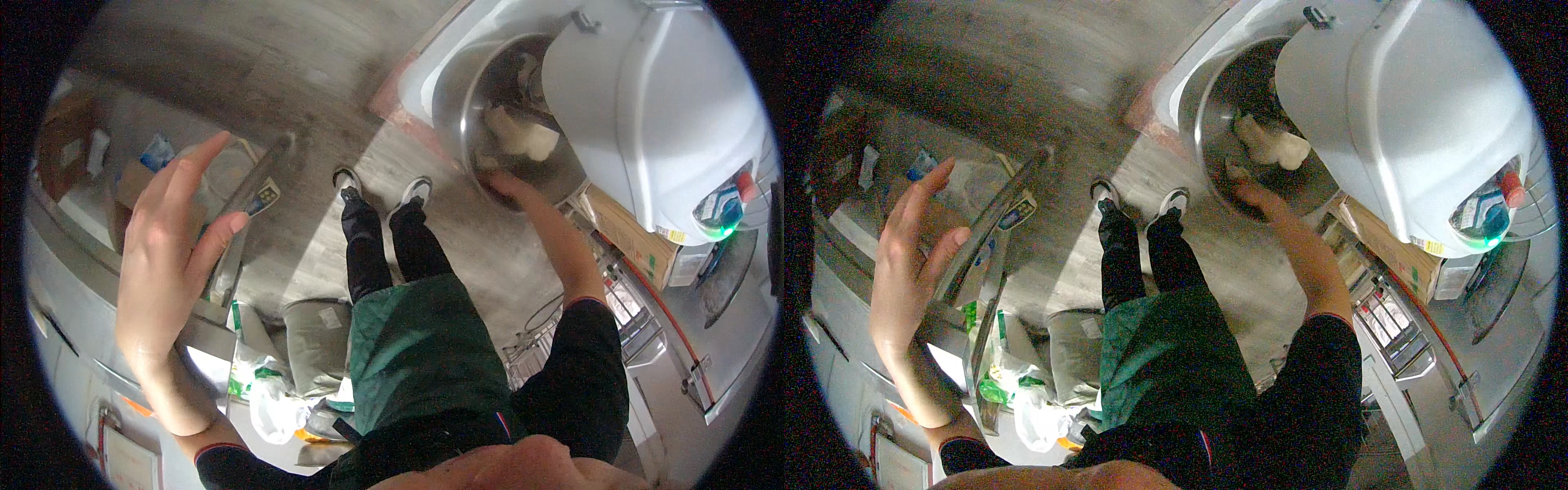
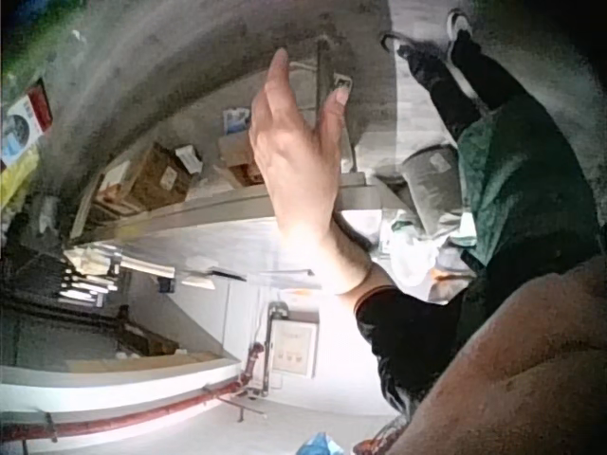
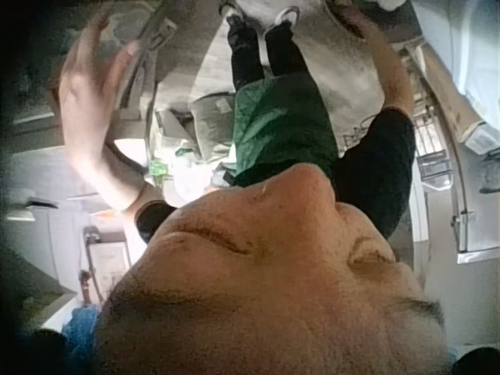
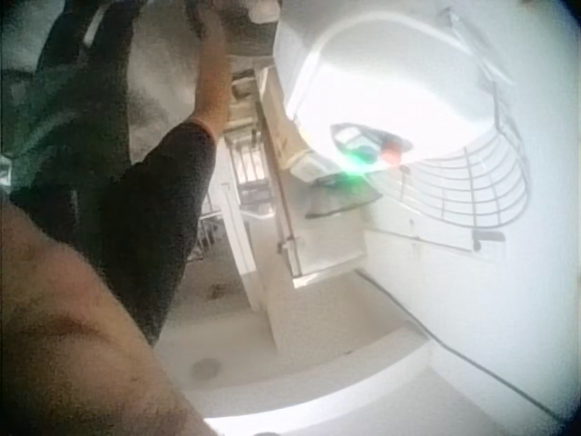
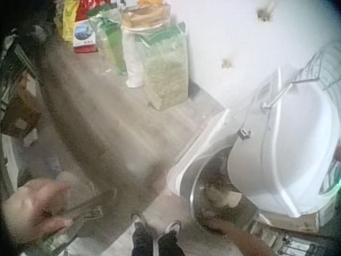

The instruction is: The person operates a stand mixer, then removes a metal bowl and pours its contents into the mixer. They continue to scrape and mix the dough inside the mixer bowl by hand.

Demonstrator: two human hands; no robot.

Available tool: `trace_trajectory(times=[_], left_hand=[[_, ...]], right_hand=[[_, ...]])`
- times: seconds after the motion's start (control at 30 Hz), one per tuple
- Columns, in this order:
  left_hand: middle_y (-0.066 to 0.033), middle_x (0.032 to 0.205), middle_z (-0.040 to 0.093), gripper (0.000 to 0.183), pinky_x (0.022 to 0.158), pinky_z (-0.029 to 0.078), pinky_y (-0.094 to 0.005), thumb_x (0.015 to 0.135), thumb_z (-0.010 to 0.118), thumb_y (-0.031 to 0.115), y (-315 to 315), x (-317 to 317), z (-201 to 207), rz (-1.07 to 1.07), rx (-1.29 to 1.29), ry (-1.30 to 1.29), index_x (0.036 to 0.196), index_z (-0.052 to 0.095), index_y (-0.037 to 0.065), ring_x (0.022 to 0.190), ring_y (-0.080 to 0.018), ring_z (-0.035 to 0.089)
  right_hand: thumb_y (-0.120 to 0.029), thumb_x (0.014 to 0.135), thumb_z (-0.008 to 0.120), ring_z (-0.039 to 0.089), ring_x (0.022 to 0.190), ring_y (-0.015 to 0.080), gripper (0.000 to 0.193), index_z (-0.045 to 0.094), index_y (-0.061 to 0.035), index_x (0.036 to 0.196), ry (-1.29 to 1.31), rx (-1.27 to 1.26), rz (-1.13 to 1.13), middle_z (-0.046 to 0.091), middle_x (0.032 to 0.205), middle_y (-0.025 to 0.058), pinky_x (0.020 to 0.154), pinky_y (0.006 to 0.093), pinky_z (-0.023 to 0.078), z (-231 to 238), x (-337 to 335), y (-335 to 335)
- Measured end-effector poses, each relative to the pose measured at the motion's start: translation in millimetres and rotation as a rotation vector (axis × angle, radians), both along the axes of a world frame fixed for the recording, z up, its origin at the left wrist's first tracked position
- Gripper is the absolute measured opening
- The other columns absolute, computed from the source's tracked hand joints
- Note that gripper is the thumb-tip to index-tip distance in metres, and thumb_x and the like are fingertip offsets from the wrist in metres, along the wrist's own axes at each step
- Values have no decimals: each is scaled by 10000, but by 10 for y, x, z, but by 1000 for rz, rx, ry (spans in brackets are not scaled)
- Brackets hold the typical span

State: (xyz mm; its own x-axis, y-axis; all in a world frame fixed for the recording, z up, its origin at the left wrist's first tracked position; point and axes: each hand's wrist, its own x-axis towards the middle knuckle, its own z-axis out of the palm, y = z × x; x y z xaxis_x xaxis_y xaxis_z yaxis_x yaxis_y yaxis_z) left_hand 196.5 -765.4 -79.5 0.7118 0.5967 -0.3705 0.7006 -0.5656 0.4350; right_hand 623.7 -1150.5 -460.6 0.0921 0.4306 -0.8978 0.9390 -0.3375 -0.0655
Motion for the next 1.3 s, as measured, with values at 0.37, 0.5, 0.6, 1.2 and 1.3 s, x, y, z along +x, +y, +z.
trace_trajectory(times=[0.37,0.5,0.6,1.2,1.3], left_hand=[[-181,1206,581,557,937,446,-407,797,689,173,5,-21,19,22,-57,2,1307,491,73,1122,-349,556],[-180,1211,580,552,942,442,-411,810,679,198,20,-15,17,22,-80,-6,1312,488,73,1127,-350,553],[-176,1214,580,552,946,440,-409,812,679,206,18,0,-5,9,-73,7,1313,490,70,1134,-350,549],[-179,1176,593,563,906,441,-390,763,709,158,7,-11,-55,-18,-16,-4,1274,511,24,1085,-349,567],[-182,1186,589,569,910,436,-390,769,706,173,7,3,-46,12,-40,17,1282,508,27,1087,-350,565]], right_hand=[[-321,900,534,586,1071,327,442,593,44,1141,182,142,-468,599,1156,246,919,411,433,1057,-439,599],[-388,894,549,489,1103,459,514,571,70,1125,-181,641,-283,533,1170,305,969,473,394,631,-357,-70],[-409,890,556,434,1134,519,530,569,66,1123,-158,567,-341,518,1164,315,995,489,373,609,-515,167],[-147,896,503,456,1247,353,479,424,-41,1357,76,172,-231,428,1386,236,1018,430,380,-236,227,-227],[-183,884,529,479,1203,339,455,463,-42,1311,123,211,-311,466,1330,217,994,418,387,-479,318,-279]])
